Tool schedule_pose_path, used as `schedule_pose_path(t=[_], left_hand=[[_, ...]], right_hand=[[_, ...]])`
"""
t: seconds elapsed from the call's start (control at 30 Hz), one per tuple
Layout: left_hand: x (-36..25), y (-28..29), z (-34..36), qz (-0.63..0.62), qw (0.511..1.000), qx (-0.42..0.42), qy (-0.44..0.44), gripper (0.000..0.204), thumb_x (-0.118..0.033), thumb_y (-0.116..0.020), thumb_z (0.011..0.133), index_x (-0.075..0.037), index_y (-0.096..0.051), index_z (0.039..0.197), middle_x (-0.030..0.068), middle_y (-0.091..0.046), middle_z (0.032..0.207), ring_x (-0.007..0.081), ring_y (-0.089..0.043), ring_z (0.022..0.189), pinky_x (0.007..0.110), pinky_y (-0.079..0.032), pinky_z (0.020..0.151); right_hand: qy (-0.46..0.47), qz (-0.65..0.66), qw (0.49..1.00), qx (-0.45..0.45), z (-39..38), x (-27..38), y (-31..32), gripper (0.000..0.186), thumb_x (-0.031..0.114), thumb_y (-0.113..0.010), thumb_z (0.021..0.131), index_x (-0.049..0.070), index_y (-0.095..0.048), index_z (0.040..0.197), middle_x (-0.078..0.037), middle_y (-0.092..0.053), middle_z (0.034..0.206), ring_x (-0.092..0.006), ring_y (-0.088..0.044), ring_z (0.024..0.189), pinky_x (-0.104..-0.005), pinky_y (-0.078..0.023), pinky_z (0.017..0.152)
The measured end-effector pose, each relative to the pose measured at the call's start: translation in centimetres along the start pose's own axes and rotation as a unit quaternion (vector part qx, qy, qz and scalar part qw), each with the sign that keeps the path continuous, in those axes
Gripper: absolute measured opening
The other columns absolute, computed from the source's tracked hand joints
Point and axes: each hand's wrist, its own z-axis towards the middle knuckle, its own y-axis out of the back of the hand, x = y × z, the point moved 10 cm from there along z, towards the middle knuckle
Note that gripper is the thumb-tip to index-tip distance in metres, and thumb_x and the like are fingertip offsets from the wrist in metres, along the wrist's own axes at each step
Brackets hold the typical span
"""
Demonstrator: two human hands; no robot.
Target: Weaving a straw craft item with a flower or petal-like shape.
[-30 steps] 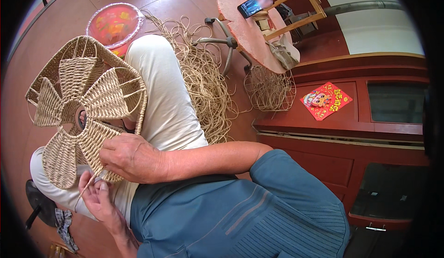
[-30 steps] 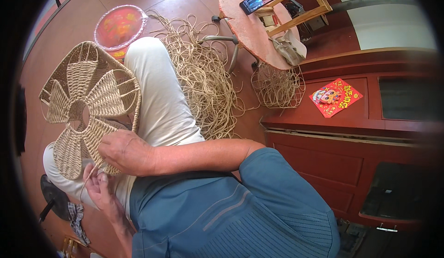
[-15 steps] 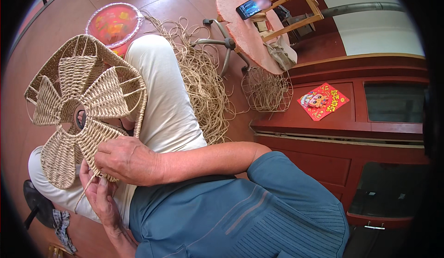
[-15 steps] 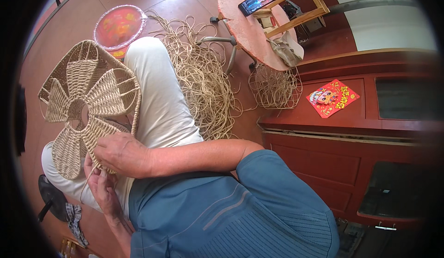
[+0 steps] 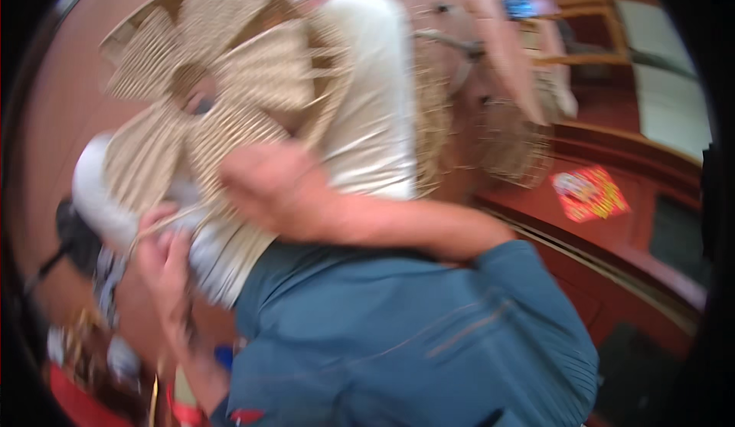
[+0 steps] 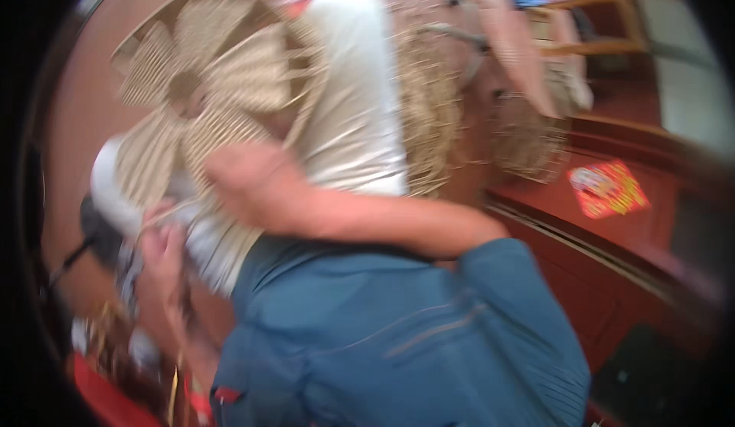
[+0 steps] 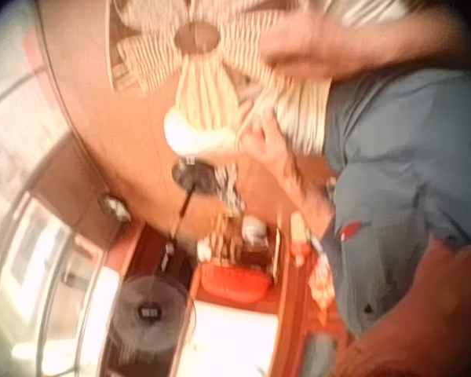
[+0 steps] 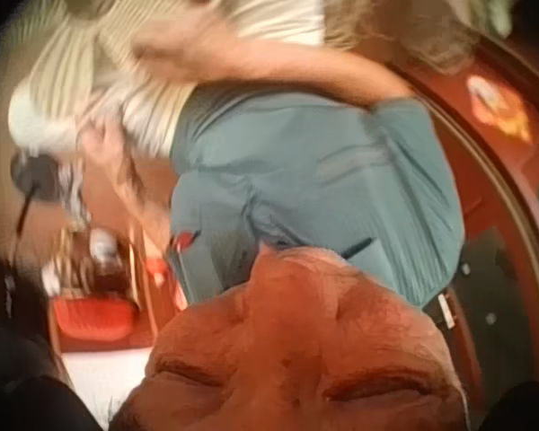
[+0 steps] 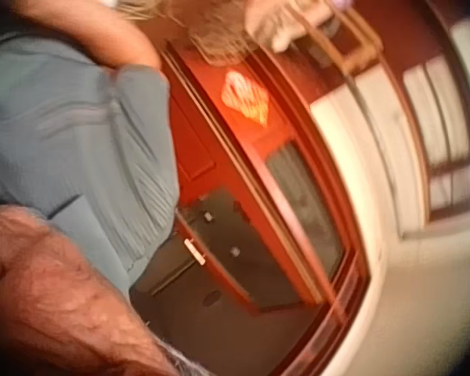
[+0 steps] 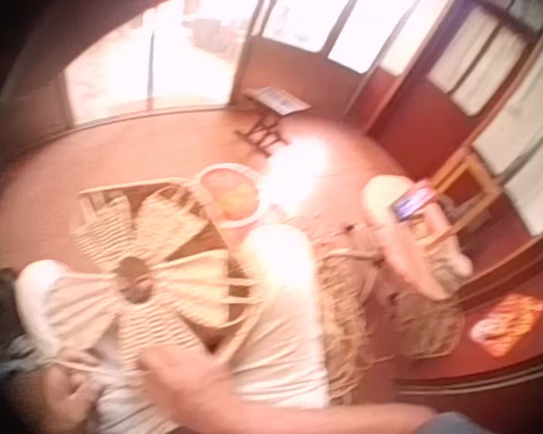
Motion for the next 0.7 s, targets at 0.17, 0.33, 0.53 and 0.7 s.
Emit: schedule_pose_path(t=[0.17,0.33,0.53,0.7], left_hand=[[-1.5,8.5,-3.0,0.171,0.969,-0.152,-0.09,0.024,-0.023,-0.07,0.11,-0.004,-0.068,0.123,-0.006,-0.058,0.081,0.0036,-0.052,0.076,0.025,-0.041,0.069],[2.8,20.2,-7.6,0.466,0.847,-0.254,-0.012,0.031,-0.036,-0.061,0.114,-0.007,-0.071,0.115,0.0104,-0.063,0.081,0.0216,-0.064,0.079,0.038,-0.05,0.073],[9.8,28.9,-11.4,0.583,0.77,-0.258,0.026,0.033,-0.034,-0.06,0.112,-0.006,-0.073,0.125,0.025,-0.076,0.101,0.0446,-0.072,0.091,0.048,-0.056,0.083],[15.0,36.8,-16.2,0.496,0.791,-0.35,0.079,0.036,-0.026,-0.063,0.104,-0.003,-0.075,0.13,0.0271,-0.077,0.105,0.0364,-0.076,0.093,0.046,-0.057,0.084]], right_hand=[[0.021,0.038,0.999,0.016,0.2,0.3,1.9,0.013,0.004,-0.078,0.092,0.005,-0.069,0.101,-0.009,-0.069,0.09,-0.0249,-0.071,0.077,-0.0386,-0.058,0.068],[0.016,0.065,0.997,0.027,0.1,0.3,1.4,0.011,0.004,-0.073,0.093,0.007,-0.067,0.102,-0.01,-0.069,0.092,-0.0321,-0.07,0.084,-0.0435,-0.056,0.074],[0.024,0.045,0.998,0.033,0.0,0.7,0.9,0.013,0.005,-0.074,0.092,0.007,-0.069,0.103,-0.009,-0.069,0.092,-0.0307,-0.07,0.084,-0.0423,-0.056,0.076],[0.021,0.032,0.998,0.046,0.1,0.9,0.7,0.017,0.005,-0.074,0.091,0.007,-0.07,0.107,-0.009,-0.069,0.092,-0.0291,-0.07,0.084,-0.042,-0.056,0.078]])
